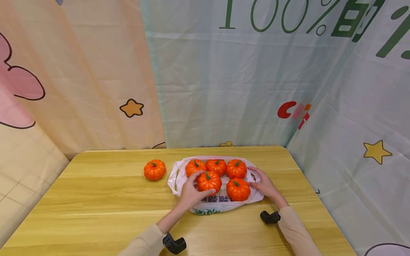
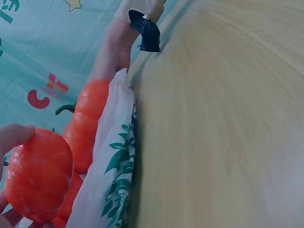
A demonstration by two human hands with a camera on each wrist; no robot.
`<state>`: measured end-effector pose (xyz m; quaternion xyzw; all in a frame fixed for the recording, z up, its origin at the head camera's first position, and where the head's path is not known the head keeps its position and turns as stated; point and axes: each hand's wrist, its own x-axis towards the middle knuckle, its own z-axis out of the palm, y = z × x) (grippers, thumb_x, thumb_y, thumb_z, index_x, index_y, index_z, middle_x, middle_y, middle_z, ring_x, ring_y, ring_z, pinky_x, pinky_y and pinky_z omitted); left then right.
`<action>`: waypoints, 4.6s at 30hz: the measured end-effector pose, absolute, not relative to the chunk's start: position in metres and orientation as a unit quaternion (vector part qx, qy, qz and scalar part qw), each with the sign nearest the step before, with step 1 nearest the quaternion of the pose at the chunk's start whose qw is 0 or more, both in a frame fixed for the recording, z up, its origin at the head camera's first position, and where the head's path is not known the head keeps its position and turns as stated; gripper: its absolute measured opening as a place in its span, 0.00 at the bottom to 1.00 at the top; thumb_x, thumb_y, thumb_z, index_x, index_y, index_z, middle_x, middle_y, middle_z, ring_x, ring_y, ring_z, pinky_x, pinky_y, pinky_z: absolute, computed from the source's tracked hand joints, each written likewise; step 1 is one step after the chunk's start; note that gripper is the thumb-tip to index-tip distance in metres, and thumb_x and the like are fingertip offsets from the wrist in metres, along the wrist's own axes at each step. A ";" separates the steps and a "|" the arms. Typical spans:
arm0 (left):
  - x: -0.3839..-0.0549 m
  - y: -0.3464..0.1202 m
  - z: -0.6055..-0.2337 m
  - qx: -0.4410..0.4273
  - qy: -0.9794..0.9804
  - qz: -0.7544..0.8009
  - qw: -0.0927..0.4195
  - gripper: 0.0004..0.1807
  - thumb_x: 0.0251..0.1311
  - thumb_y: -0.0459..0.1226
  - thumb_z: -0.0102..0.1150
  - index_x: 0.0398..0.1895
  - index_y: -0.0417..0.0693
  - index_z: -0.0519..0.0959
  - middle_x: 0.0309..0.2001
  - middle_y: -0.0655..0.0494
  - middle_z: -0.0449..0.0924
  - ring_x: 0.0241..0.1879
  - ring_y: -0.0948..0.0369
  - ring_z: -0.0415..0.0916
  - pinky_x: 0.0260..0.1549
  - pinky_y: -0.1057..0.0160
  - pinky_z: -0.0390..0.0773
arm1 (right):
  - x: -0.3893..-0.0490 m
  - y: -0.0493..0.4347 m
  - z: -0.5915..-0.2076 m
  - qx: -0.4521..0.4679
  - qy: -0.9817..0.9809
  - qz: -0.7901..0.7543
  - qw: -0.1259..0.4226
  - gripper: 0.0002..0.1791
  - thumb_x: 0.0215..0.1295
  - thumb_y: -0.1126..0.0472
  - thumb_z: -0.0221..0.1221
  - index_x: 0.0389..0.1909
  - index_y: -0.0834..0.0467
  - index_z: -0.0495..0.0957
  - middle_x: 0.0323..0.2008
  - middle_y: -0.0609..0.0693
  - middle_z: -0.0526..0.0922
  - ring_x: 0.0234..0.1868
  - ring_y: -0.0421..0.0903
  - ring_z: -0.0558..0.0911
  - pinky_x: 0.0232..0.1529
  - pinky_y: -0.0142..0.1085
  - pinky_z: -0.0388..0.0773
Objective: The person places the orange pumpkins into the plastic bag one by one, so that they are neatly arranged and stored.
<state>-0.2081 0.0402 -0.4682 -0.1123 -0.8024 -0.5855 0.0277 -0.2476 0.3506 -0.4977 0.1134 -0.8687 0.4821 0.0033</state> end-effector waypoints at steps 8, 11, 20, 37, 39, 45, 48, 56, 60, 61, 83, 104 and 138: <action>-0.207 0.049 -0.477 -0.105 -0.811 -0.576 0.010 0.39 0.44 0.45 0.75 0.62 0.46 0.70 0.61 0.46 0.70 0.58 0.49 0.70 0.57 0.47 0.75 | -0.251 0.351 -0.501 0.113 -0.868 0.483 0.003 0.33 0.57 0.74 0.59 0.66 0.66 0.62 0.68 0.70 0.61 0.71 0.68 0.53 0.67 0.68 0.43; -0.206 0.052 -0.479 -0.103 -0.811 -0.575 0.009 0.40 0.44 0.45 0.74 0.62 0.45 0.70 0.61 0.45 0.70 0.58 0.49 0.70 0.56 0.47 0.75 | -0.251 0.352 -0.501 0.114 -0.868 0.484 0.006 0.33 0.57 0.74 0.59 0.65 0.66 0.63 0.68 0.69 0.61 0.71 0.68 0.53 0.67 0.68 0.43; -0.205 0.057 -0.484 -0.100 -0.828 -0.552 0.012 0.39 0.44 0.45 0.74 0.61 0.45 0.71 0.57 0.45 0.68 0.55 0.49 0.69 0.53 0.45 0.76 | -0.248 0.349 -0.499 0.116 -0.867 0.484 0.010 0.34 0.56 0.74 0.60 0.65 0.66 0.63 0.67 0.69 0.62 0.70 0.69 0.54 0.66 0.69 0.45; -0.205 0.060 -0.488 -0.100 -0.830 -0.548 0.018 0.39 0.44 0.44 0.74 0.62 0.45 0.71 0.57 0.46 0.69 0.57 0.48 0.68 0.56 0.42 0.74 | -0.246 0.349 -0.496 0.120 -0.863 0.491 0.004 0.34 0.56 0.75 0.60 0.66 0.68 0.62 0.67 0.70 0.62 0.70 0.70 0.53 0.66 0.70 0.45; -0.205 0.060 -0.488 -0.100 -0.830 -0.548 0.018 0.38 0.45 0.44 0.74 0.62 0.45 0.71 0.59 0.46 0.70 0.58 0.48 0.68 0.57 0.42 0.73 | -0.246 0.349 -0.496 0.120 -0.863 0.492 0.004 0.34 0.56 0.75 0.60 0.65 0.68 0.62 0.67 0.70 0.62 0.70 0.70 0.53 0.65 0.70 0.45; -0.205 0.060 -0.489 -0.102 -0.826 -0.555 0.015 0.38 0.46 0.43 0.73 0.62 0.44 0.69 0.62 0.44 0.70 0.60 0.47 0.68 0.58 0.41 0.71 | -0.246 0.350 -0.497 0.119 -0.862 0.492 0.004 0.34 0.55 0.76 0.59 0.65 0.68 0.62 0.67 0.70 0.61 0.71 0.69 0.52 0.66 0.69 0.43; -0.205 0.059 -0.489 -0.108 -0.827 -0.552 0.013 0.38 0.48 0.43 0.72 0.63 0.42 0.68 0.62 0.43 0.70 0.60 0.46 0.68 0.58 0.41 0.71 | -0.247 0.350 -0.497 0.119 -0.862 0.492 0.002 0.34 0.55 0.76 0.59 0.65 0.68 0.62 0.67 0.70 0.61 0.71 0.69 0.52 0.67 0.69 0.43; -0.202 0.056 -0.487 -0.126 -0.828 -0.546 0.007 0.39 0.50 0.42 0.70 0.65 0.39 0.67 0.64 0.41 0.68 0.62 0.45 0.66 0.60 0.40 0.69 | -0.246 0.349 -0.497 0.123 -0.861 0.493 0.004 0.34 0.55 0.76 0.59 0.65 0.68 0.63 0.67 0.70 0.62 0.70 0.69 0.52 0.66 0.69 0.43; -0.200 0.053 -0.485 -0.132 -0.829 -0.543 0.020 0.37 0.49 0.41 0.71 0.63 0.41 0.69 0.62 0.42 0.69 0.61 0.45 0.67 0.59 0.41 0.70 | -0.246 0.349 -0.496 0.122 -0.860 0.495 0.003 0.34 0.56 0.76 0.59 0.65 0.68 0.63 0.67 0.70 0.61 0.70 0.69 0.52 0.66 0.70 0.42; -0.200 0.052 -0.485 -0.131 -0.827 -0.546 0.021 0.36 0.49 0.40 0.71 0.62 0.41 0.69 0.61 0.43 0.70 0.59 0.46 0.68 0.58 0.42 0.71 | -0.245 0.348 -0.496 0.121 -0.860 0.496 0.002 0.33 0.56 0.76 0.59 0.65 0.68 0.63 0.67 0.70 0.61 0.70 0.69 0.52 0.66 0.70 0.42; -0.194 0.007 -0.467 -0.109 -0.773 -0.615 0.106 0.25 0.51 0.29 0.67 0.54 0.41 0.74 0.50 0.39 0.76 0.49 0.43 0.73 0.44 0.52 0.79 | -0.247 0.350 -0.498 0.111 -0.859 0.499 -0.001 0.34 0.55 0.75 0.59 0.65 0.67 0.63 0.67 0.70 0.60 0.70 0.68 0.53 0.67 0.68 0.44; -0.221 -0.070 -0.460 -0.027 -0.777 -0.590 0.216 0.25 0.50 0.27 0.67 0.55 0.39 0.74 0.53 0.43 0.76 0.49 0.46 0.73 0.42 0.53 0.77 | -0.248 0.349 -0.498 0.101 -0.855 0.508 -0.013 0.35 0.57 0.76 0.58 0.67 0.68 0.60 0.69 0.70 0.57 0.71 0.68 0.50 0.67 0.68 0.43; -0.268 -0.117 -0.485 0.078 -0.832 -0.537 0.117 0.43 0.47 0.40 0.73 0.68 0.45 0.64 0.65 0.38 0.64 0.61 0.43 0.61 0.58 0.42 0.69 | -0.248 0.350 -0.498 0.094 -0.866 0.491 -0.019 0.34 0.57 0.76 0.57 0.67 0.66 0.61 0.69 0.69 0.57 0.72 0.69 0.49 0.67 0.70 0.40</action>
